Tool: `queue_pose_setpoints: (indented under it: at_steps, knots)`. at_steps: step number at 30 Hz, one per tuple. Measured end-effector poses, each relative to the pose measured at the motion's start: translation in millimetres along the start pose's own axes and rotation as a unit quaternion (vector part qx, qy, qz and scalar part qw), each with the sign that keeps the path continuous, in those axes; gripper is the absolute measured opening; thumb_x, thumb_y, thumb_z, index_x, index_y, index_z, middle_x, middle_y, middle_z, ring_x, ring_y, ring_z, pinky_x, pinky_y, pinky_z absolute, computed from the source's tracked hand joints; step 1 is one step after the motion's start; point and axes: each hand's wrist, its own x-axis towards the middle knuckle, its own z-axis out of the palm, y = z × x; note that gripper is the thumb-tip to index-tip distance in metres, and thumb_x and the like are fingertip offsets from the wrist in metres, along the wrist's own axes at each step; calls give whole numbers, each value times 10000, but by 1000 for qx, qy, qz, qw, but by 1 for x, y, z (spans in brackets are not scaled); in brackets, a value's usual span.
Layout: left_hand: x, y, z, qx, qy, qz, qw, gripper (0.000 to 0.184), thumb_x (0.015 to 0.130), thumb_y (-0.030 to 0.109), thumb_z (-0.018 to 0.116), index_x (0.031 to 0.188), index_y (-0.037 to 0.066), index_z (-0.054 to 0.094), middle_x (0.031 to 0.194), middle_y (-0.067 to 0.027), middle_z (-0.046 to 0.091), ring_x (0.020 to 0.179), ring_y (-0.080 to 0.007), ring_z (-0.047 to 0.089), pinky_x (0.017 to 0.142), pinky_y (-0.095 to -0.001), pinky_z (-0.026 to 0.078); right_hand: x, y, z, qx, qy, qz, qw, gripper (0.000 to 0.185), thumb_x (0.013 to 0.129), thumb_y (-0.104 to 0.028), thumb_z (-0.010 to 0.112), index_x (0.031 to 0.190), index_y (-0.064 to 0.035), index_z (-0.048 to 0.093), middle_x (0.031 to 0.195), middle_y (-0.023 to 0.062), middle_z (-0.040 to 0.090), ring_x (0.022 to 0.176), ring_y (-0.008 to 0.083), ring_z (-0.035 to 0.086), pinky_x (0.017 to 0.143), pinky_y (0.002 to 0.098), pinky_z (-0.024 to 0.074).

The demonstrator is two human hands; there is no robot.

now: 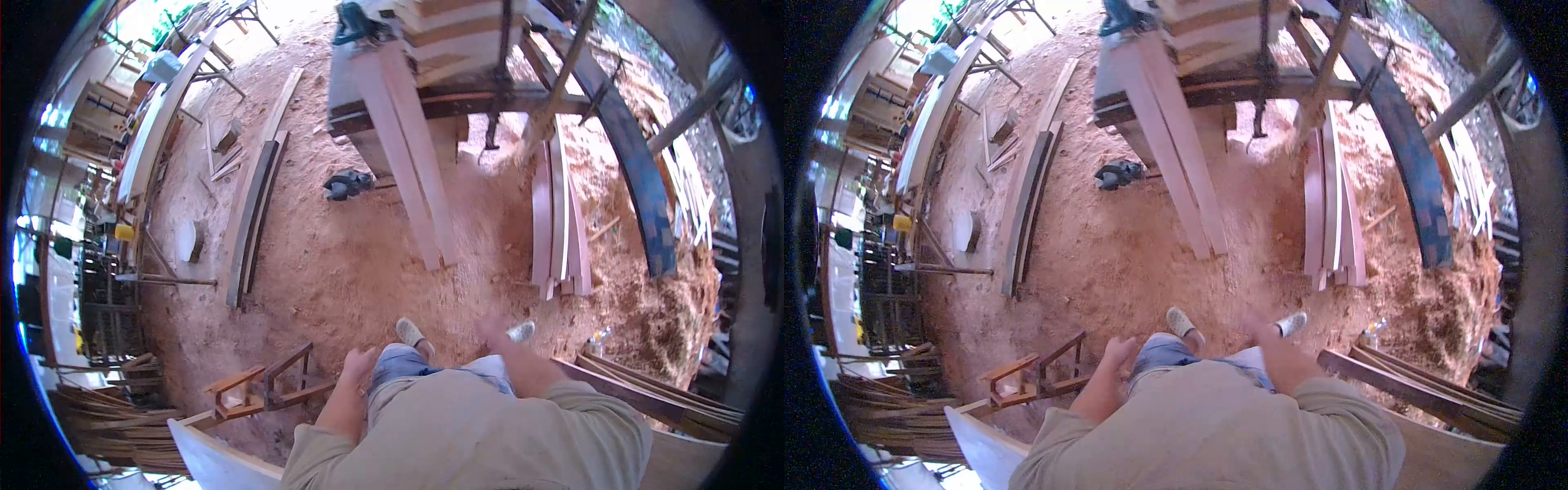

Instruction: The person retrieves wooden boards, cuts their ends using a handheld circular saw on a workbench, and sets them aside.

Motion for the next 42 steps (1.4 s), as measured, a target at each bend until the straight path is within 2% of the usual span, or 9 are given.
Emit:
queue_pose_setpoints:
  at_steps: [2,4,7,8,10,14,24,36,42]
  knots:
    - [15,-69,-5,-29,18,-20,999,581,761,430,686,1018,-88,641,1007,-247,680,906,-337,682,801,-402,530,-67,-99,24,328,132,-1,936,390,874,-345,541,1139,-80,644,1165,212,624,1114,392,569,967,485,428]
    - [25,-145,-2,-104,44,-63,992,473,783,356,688,923,-92,627,966,-242,673,821,-328,683,732,-408,537,-51,-124,1,252,-135,-183,941,424,831,-391,607,1127,-90,642,1086,182,653,1058,343,602,885,490,477]
    - [5,-174,-33,-242,61,-101,963,334,798,275,693,792,-46,601,839,-188,650,686,-284,663,606,-415,534,-10,-138,-100,486,-290,-94,819,348,842,-259,628,1162,-122,641,943,71,658,856,187,640,688,329,522]
    - [-2,-171,-44,-383,61,-159,908,288,804,243,694,727,-11,583,761,-148,628,623,-255,643,542,-414,523,14,-137,-133,345,-138,-198,907,360,830,-285,631,1122,-77,649,868,91,655,782,192,643,652,342,512]
    - [36,-204,-45,-414,21,-165,895,240,795,206,716,754,18,572,718,-84,593,549,-190,590,441,-367,470,-14,-172,-223,499,228,30,835,278,799,-265,631,943,-35,690,771,101,668,741,200,639,678,378,507]
    - [66,-173,-82,-479,-15,-193,856,229,813,186,704,814,36,531,720,-58,597,505,-155,536,393,-306,379,65,-136,-301,501,173,76,845,306,781,-232,693,949,17,631,743,94,632,640,225,625,550,383,511]
    - [202,-141,-185,-360,3,20,933,314,854,337,679,814,26,665,686,-72,638,597,-182,593,518,-329,472,215,-272,-591,157,642,82,746,732,721,-284,768,1344,-50,462,1282,244,498,1186,359,507,961,478,439]
    - [232,-151,-463,-478,198,-183,836,245,855,231,670,742,39,569,665,-76,601,490,-163,552,419,-284,431,160,-311,-663,16,734,11,679,423,722,-254,772,1081,-97,612,1156,192,500,1118,379,481,955,480,401]
    - [261,-113,-520,-317,166,-140,923,323,817,259,717,835,-26,566,709,-98,620,573,-178,590,448,-339,442,179,-334,-616,330,631,-64,699,481,701,-127,767,1077,-51,477,1080,136,457,1048,312,467,938,433,378]
